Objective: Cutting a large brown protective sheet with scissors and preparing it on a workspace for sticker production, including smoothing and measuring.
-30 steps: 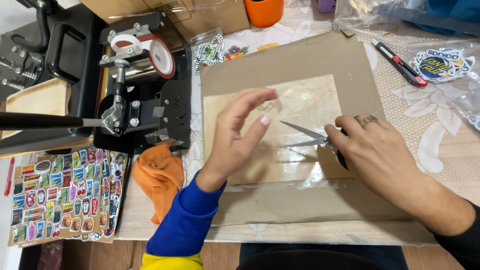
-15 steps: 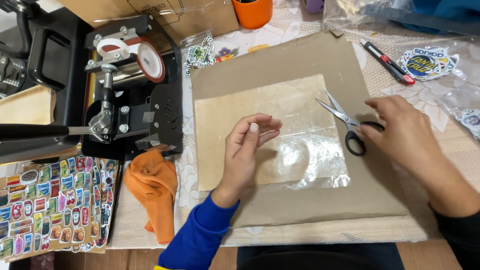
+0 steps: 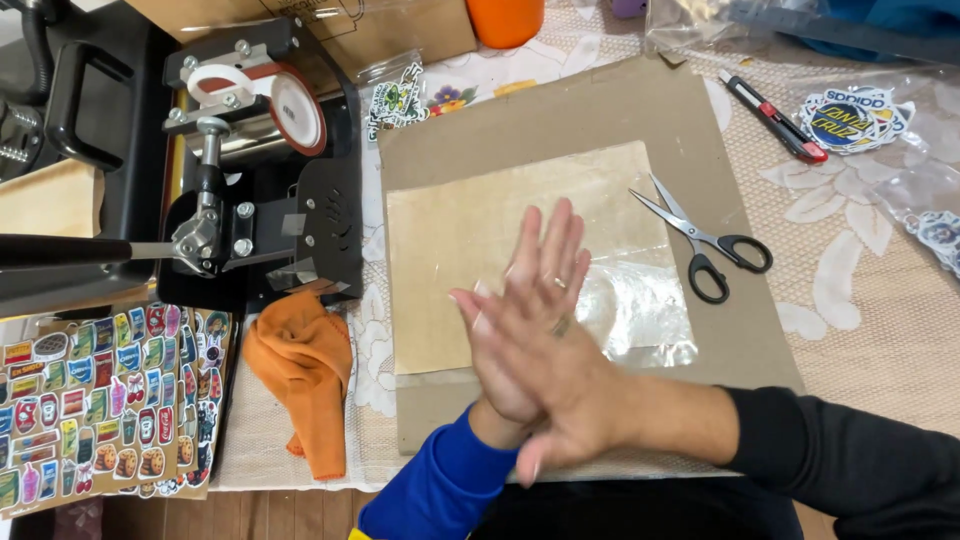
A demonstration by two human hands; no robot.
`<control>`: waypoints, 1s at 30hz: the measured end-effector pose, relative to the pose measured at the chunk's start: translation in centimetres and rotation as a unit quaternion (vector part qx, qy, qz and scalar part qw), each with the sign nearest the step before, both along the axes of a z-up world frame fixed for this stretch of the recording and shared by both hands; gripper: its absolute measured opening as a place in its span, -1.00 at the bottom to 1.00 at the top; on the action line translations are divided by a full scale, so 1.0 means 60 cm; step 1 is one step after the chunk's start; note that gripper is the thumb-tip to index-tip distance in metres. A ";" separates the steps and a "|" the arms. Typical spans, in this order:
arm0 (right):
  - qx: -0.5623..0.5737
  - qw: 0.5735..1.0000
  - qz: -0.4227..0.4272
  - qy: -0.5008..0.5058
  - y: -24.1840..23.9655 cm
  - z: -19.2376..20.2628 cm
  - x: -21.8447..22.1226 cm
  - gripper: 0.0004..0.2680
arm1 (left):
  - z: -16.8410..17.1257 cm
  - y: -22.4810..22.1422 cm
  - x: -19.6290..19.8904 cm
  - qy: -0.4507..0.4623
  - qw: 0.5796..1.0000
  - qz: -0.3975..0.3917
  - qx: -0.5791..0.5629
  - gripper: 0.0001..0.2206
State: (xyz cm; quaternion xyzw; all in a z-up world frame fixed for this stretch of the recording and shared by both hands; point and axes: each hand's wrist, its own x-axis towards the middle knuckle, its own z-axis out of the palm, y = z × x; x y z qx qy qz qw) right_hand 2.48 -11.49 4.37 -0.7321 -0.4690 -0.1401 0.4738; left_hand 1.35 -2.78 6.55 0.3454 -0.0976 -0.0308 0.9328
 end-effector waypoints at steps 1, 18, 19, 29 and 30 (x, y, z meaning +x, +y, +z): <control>0.030 1.000 0.009 -0.005 0.008 0.004 -0.003 -0.29 | -0.008 0.000 -0.002 -0.030 0.998 0.003 0.057 -0.20; 0.092 0.945 0.082 0.304 0.001 0.035 -0.078 -0.63 | 0.018 0.041 0.019 -0.139 0.856 0.437 0.238 -0.24; 0.099 0.948 0.059 0.296 -0.004 0.022 -0.082 -0.67 | 0.019 0.041 0.017 -0.129 0.840 0.461 0.256 -0.23; -0.005 0.931 -0.317 0.179 -0.258 0.011 -0.047 -0.98 | 0.020 0.125 0.034 -0.042 0.807 0.198 0.555 -0.42; -0.005 0.933 -0.314 0.177 -0.292 0.011 -0.028 -0.98 | 0.012 0.148 0.042 -0.041 0.806 0.202 0.555 -0.42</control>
